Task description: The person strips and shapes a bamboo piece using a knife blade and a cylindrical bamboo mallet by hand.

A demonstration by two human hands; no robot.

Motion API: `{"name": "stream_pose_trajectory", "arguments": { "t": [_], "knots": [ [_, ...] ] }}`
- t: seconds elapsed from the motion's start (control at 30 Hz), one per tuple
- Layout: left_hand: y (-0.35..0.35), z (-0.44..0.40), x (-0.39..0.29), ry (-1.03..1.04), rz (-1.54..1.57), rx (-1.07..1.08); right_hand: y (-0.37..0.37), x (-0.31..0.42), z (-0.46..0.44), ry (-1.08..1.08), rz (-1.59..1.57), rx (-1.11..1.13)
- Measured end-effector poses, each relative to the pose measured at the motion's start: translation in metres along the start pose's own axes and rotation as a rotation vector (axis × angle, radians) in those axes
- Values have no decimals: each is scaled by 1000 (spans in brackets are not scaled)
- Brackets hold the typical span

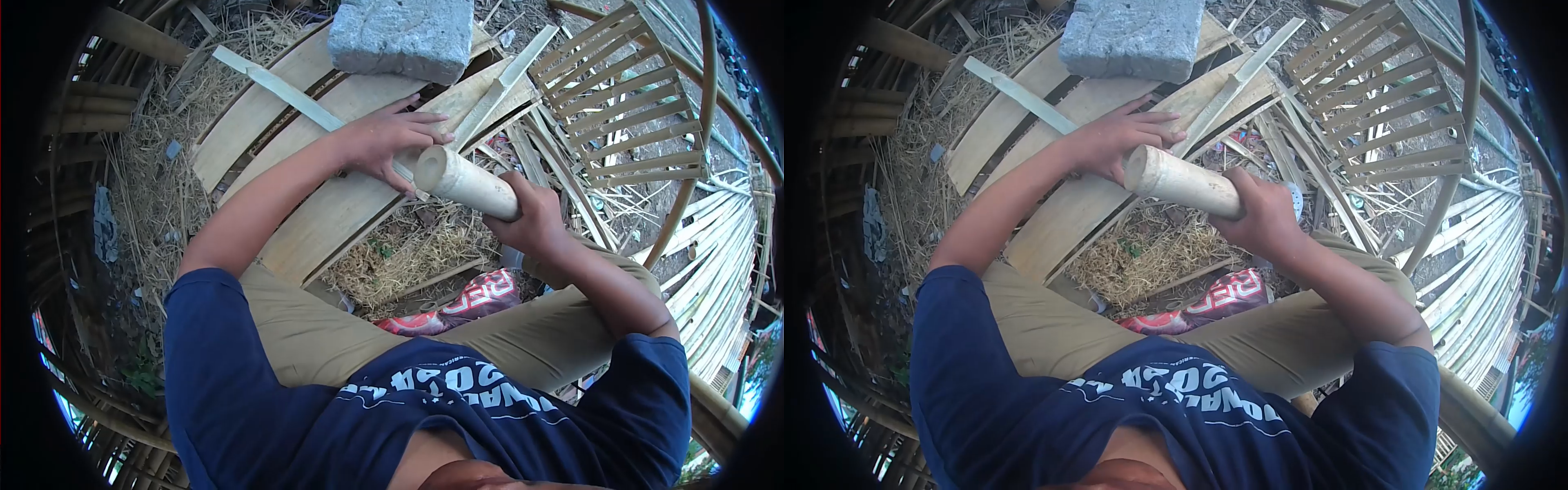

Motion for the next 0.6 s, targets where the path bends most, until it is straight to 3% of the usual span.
{"name": "stream_pose_trajectory", "arguments": {
  "t": [0.07, 0.2, 0.3, 0.4, 0.5, 0.6],
  "knots": [
    [6, 2, -3, -7, 17, 13, 3, -6, -8, 45, 164, 209],
    [2, 1, 4, 14, 34, 39, 1, -4, 2, -7, -47, -96],
    [0, 1, 1, 11, 19, 49, 1, -6, -10, 13, 163, 186],
    [-3, 1, -2, 35, 14, 51, -6, 0, 1, 23, -65, -89],
    [-5, 3, -3, 35, 5, 87, -2, -5, -12, 55, 175, 208],
    [-5, 1, -2, 17, 34, 61, -1, -2, 0, 46, -72, -137]
  ]
}}
Point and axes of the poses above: each hand's wrist, its own z-axis away from the middle knuckle, its own y-axis out of the palm, x = y × z, the point moved 2 cm from there along -z, towards the middle knuckle, and after that the axes turned 9 degrees about z, right-handed, at the moved point
